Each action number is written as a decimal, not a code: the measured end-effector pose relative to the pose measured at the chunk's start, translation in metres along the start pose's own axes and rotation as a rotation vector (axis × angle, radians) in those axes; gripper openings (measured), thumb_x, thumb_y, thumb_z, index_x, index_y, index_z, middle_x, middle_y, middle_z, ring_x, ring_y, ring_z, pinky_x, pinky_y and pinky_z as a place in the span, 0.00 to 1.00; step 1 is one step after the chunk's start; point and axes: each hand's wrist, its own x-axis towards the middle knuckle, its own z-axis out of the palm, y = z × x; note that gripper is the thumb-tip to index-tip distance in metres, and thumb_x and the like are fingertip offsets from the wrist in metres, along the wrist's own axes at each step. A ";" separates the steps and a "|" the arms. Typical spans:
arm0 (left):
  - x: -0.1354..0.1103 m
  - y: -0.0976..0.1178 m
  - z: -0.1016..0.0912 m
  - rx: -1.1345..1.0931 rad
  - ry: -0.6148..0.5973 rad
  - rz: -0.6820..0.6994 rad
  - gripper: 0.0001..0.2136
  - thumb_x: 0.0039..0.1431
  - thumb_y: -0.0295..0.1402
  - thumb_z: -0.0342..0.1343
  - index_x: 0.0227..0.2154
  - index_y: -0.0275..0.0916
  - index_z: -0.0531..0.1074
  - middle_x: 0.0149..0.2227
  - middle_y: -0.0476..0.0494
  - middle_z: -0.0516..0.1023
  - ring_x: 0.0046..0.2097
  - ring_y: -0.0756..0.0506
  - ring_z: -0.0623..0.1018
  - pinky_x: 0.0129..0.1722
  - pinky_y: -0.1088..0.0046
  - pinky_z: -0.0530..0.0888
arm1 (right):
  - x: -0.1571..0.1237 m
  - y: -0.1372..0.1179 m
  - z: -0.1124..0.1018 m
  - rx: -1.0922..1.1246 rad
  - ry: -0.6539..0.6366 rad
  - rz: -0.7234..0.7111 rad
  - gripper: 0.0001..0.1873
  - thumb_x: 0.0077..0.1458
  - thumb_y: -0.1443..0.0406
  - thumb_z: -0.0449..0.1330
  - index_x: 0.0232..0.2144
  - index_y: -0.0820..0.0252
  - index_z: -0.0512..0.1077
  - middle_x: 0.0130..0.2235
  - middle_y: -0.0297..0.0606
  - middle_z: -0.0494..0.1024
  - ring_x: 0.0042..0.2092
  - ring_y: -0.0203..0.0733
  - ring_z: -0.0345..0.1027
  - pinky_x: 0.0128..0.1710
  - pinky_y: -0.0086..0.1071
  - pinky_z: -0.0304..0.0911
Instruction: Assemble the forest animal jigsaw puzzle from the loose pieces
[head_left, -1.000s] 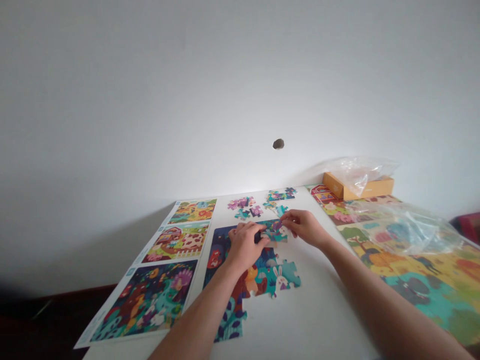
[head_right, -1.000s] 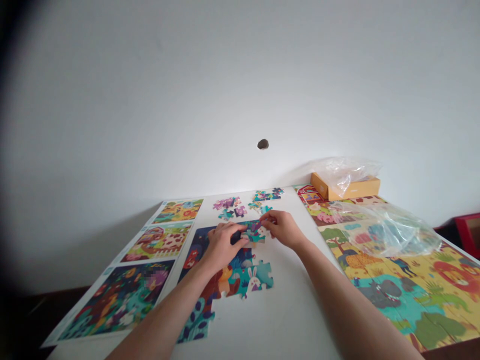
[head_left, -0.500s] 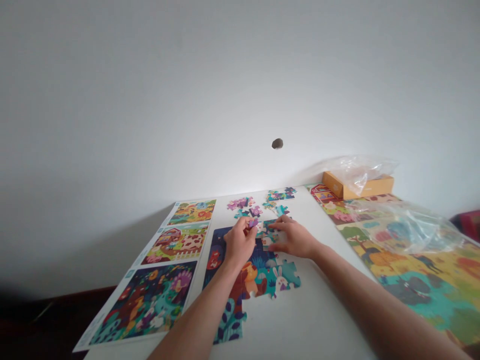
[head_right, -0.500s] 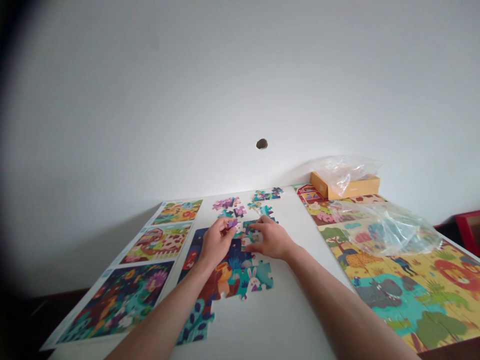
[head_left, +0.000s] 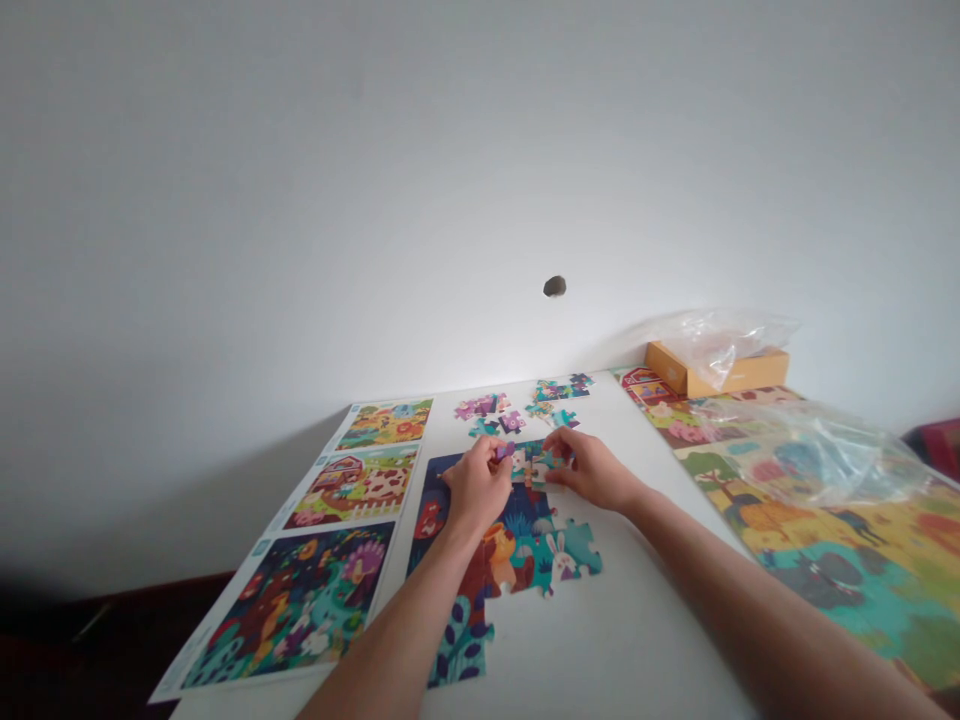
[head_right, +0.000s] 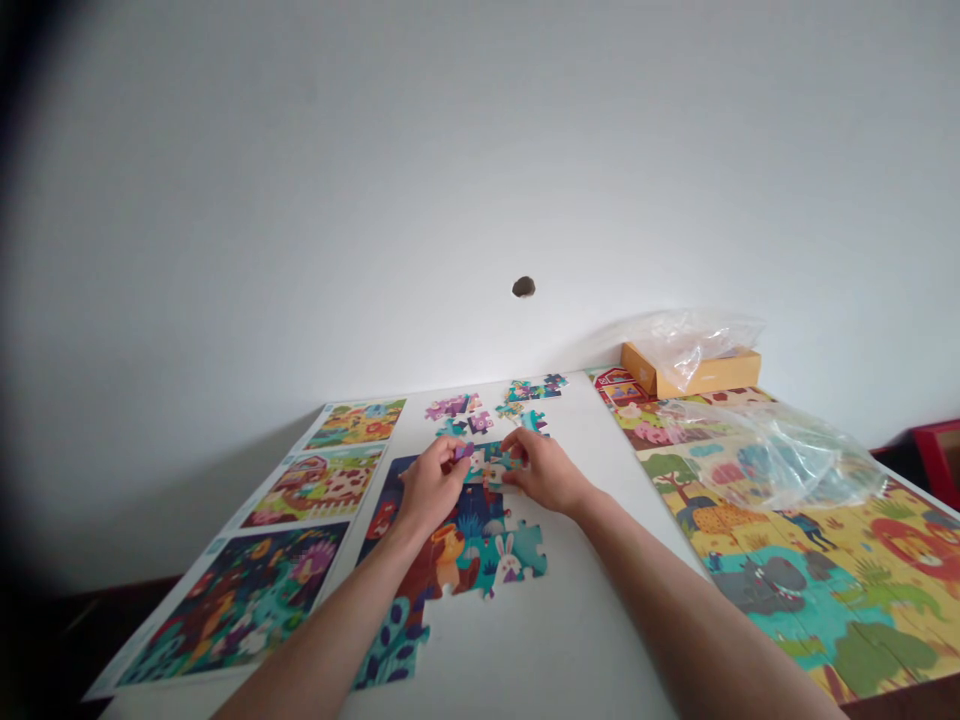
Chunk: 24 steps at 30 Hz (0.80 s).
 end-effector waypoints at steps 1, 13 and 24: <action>0.000 -0.001 0.001 -0.025 -0.013 0.027 0.05 0.55 0.31 0.54 0.35 0.42 0.71 0.30 0.51 0.80 0.35 0.46 0.79 0.41 0.70 0.68 | 0.001 0.001 0.000 0.028 0.023 0.004 0.18 0.47 0.67 0.65 0.43 0.58 0.71 0.34 0.34 0.73 0.33 0.37 0.65 0.34 0.29 0.60; -0.004 0.003 0.002 -0.283 -0.146 0.203 0.04 0.57 0.31 0.52 0.36 0.42 0.69 0.32 0.50 0.77 0.35 0.47 0.78 0.38 0.73 0.72 | 0.003 0.004 -0.005 0.203 -0.019 0.048 0.15 0.51 0.62 0.59 0.41 0.60 0.77 0.35 0.36 0.79 0.35 0.41 0.68 0.36 0.31 0.61; -0.002 0.005 0.006 -0.510 -0.223 0.107 0.15 0.49 0.22 0.54 0.42 0.40 0.68 0.41 0.44 0.80 0.42 0.44 0.80 0.43 0.69 0.75 | 0.004 0.004 -0.004 0.397 0.017 0.105 0.16 0.49 0.60 0.60 0.39 0.63 0.76 0.32 0.37 0.78 0.30 0.38 0.67 0.30 0.29 0.61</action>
